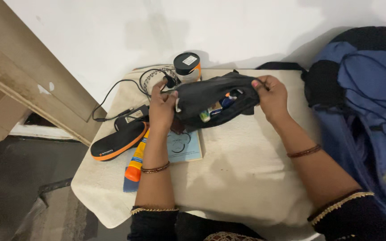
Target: The person picks up toiletry tubes, boxes and small bottles from a table one at a time and places them into a black zippered pouch. They zip the pouch closed, place it into a blue backpack, then open a brown wallet and handle small paper packets on the table.
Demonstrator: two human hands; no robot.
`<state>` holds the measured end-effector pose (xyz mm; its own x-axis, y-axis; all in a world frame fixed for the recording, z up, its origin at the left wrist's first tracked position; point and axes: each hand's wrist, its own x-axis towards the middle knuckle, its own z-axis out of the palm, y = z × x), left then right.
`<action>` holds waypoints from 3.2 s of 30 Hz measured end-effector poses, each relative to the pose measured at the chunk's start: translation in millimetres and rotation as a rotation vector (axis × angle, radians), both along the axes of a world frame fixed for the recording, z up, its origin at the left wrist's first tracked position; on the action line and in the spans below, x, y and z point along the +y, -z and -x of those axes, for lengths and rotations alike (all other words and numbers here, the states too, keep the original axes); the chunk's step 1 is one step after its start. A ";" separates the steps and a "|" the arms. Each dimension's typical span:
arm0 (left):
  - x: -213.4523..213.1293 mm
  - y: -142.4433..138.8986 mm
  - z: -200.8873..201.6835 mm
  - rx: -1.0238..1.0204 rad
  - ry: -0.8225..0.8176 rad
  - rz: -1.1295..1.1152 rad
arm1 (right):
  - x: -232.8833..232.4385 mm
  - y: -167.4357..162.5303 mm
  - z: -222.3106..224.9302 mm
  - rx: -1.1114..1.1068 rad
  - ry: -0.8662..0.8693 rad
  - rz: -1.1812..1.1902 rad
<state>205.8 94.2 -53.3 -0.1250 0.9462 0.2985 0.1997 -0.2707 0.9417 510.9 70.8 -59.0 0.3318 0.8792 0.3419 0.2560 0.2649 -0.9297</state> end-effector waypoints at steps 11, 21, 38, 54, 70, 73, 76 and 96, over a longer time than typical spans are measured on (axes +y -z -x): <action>-7.4 13.3 -48.5 -0.196 0.378 -0.294 | -80.5 -61.7 -60.7 -0.713 0.316 -0.168; -27.4 17.7 -46.0 0.512 0.321 -0.034 | -215.2 3.9 -42.7 0.077 0.088 0.382; -195.0 -37.3 -115.3 0.606 0.361 -0.438 | -252.2 72.5 -63.7 0.231 -0.143 0.225; -227.4 43.0 -189.0 0.728 0.222 -0.605 | -254.9 68.6 -58.2 0.260 -0.065 0.162; -229.3 36.6 -184.8 0.618 0.289 -0.662 | -260.1 53.5 -56.4 -0.140 -0.014 0.056; -229.1 33.6 -183.7 0.637 0.282 -0.669 | -260.2 52.9 -56.5 -0.170 -0.010 0.060; -227.6 30.8 -179.1 0.648 0.275 -0.669 | -260.8 52.2 -55.7 -0.145 -0.001 0.072; -202.8 27.8 -75.0 0.668 0.073 -0.329 | -259.0 64.5 -53.6 0.133 0.010 0.210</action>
<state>280.9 -108.6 -81.1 0.2419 0.7938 0.5580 0.6714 -0.5522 0.4943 564.5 -188.2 -123.4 0.3704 0.9229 0.1050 0.1293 0.0607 -0.9897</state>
